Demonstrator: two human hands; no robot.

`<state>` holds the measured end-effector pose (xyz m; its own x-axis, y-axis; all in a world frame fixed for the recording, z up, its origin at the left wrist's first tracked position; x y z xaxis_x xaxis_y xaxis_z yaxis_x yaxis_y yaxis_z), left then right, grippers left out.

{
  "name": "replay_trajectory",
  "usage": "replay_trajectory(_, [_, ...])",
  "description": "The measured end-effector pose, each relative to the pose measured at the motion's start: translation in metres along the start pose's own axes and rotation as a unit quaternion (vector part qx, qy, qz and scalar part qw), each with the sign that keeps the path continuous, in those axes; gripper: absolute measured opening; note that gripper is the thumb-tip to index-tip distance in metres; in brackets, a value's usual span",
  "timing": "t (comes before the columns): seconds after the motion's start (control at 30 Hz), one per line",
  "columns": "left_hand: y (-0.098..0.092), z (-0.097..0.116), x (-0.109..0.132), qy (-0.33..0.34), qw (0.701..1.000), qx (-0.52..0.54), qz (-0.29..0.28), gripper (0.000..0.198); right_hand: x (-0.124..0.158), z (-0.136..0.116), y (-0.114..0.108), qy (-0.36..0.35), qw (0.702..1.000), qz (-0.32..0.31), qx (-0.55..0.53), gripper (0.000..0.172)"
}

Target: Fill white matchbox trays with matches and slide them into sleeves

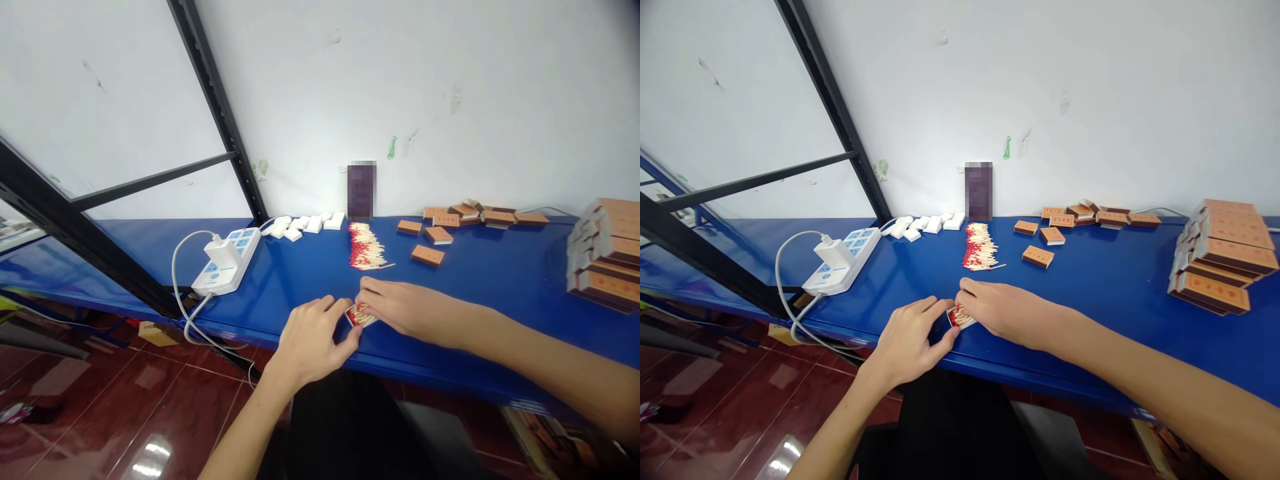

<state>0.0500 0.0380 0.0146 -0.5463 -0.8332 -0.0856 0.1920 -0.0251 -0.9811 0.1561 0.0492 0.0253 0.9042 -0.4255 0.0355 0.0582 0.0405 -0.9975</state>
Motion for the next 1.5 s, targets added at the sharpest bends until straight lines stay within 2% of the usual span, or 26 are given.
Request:
replay_trajectory(0.23, [-0.001, 0.001, 0.0, 0.011, 1.0, -0.001, 0.003, 0.029, 0.0, 0.009, -0.002, 0.037, 0.987, 0.022, -0.158, 0.024])
replay_trajectory(0.47, [0.0, 0.0, 0.0, 0.013, 1.0, 0.001, 0.003, 0.032, 0.002, 0.014, -0.012, 0.03, 0.992, 0.067, -0.105, 0.022])
replay_trajectory(0.63, [0.0, 0.001, 0.0, 0.011, 1.0, 0.0, 0.001, 0.031, 0.002, 0.021, -0.011, 0.049, 0.98, 0.08, -0.174, 0.025])
replay_trajectory(0.93, [0.001, 0.0, 0.0, 0.008, 1.0, 0.0, 0.002, 0.032, 0.006, 0.025, -0.017, 0.063, 0.964, 0.12, -0.227, 0.015])
replay_trajectory(1.0, [0.001, -0.001, -0.001, 0.007, 1.0, -0.002, 0.001, 0.032, 0.008, 0.031, -0.018, 0.083, 0.954, 0.127, -0.257, 0.013])
replay_trajectory(1.1, [0.001, -0.001, 0.0, 0.007, 1.0, -0.003, 0.0, 0.033, 0.014, 0.043, -0.019, 0.129, 0.925, 0.127, -0.335, 0.027])
replay_trajectory(1.17, [0.001, 0.0, 0.0, 0.007, 1.0, -0.002, -0.002, 0.034, 0.016, 0.046, -0.019, 0.142, 0.915, 0.11, -0.361, 0.028])
replay_trajectory(1.3, [0.001, 0.0, 0.0, 0.008, 1.0, 0.0, 0.001, 0.033, 0.014, 0.039, -0.026, 0.098, 0.938, 0.082, -0.321, 0.014])
replay_trajectory(1.4, [0.0, 0.0, 0.0, 0.008, 1.0, 0.005, 0.002, 0.034, 0.011, 0.033, -0.026, 0.066, 0.952, 0.063, -0.292, 0.014])
replay_trajectory(1.5, [-0.001, 0.0, 0.002, 0.004, 1.0, 0.009, 0.006, 0.036, 0.012, 0.033, -0.024, 0.066, 0.962, 0.046, -0.262, 0.017])
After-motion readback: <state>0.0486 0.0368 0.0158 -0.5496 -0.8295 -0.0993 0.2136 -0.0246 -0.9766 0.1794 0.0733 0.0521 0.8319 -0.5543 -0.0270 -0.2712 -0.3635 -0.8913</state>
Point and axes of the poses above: each hand's wrist, its own x-axis away from the middle knuckle, its own y-axis out of the palm, z = x × y, the point moved 8 cm from there along -x, towards the middle knuckle, and after that the axes turned 10 degrees about -z, right-handed, at the moved point
